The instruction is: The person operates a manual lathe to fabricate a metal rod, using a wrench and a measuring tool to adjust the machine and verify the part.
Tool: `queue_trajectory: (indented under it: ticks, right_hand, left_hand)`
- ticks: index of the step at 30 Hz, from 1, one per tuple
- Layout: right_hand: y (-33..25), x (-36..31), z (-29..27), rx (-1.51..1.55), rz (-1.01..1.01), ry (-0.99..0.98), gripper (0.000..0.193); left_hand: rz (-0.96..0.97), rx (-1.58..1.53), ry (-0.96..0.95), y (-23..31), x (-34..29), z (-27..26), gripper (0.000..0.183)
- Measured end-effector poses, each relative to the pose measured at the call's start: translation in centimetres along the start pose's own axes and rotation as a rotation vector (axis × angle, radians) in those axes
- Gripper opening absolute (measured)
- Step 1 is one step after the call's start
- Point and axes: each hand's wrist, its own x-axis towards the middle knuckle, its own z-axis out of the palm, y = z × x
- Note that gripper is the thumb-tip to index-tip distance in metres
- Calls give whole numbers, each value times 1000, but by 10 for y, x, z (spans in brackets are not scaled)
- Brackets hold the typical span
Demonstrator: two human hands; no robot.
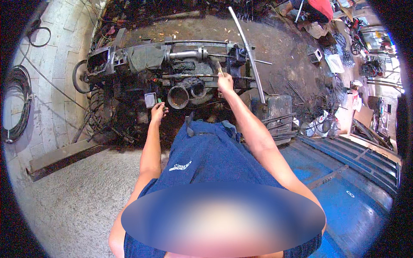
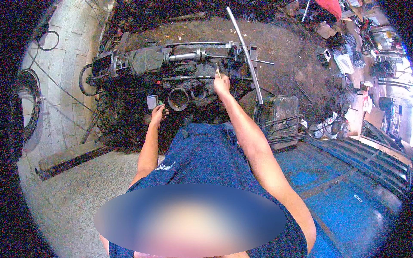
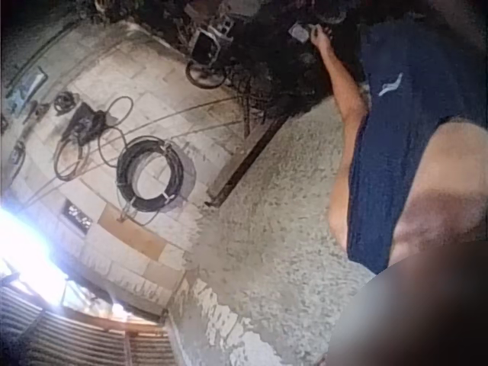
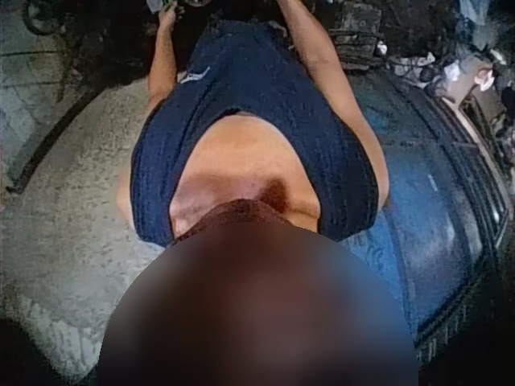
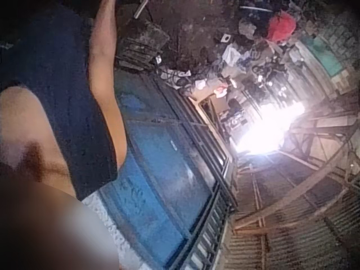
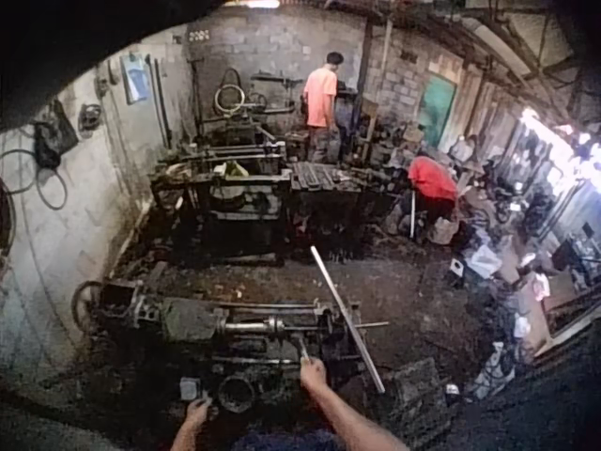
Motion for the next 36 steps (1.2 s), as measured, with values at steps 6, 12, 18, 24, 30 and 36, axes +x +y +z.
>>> queue_trajectory:
  ticks: [6, 12, 18, 24, 30, 36]
  right_hand:
    - [-34, 22, 24, -313, -249, 153, 40]
    - [-30, 20, 37, -597, -228, 21, 41]
    - [15, -30, 11, -456, -176, -89, 34]
    - [66, -44, -3, -422, -104, -111, 36]
    - [78, -38, -3, -305, -40, -137, 35]
    - [60, -56, 3, -461, 12, -219, 41]
  left_hand:
    - [-12, 44, 0, 5, -3, 1, 22]
    - [-31, 64, 1, 8, -8, 0, 24]
    - [-27, 36, 0, 6, -7, 0, 24]
    - [-3, 54, -25, 2, -5, -2, 25]
    - [4, 61, -18, 3, -2, 0, 24]
    - [-27, 49, -21, 4, -5, -1, 25]
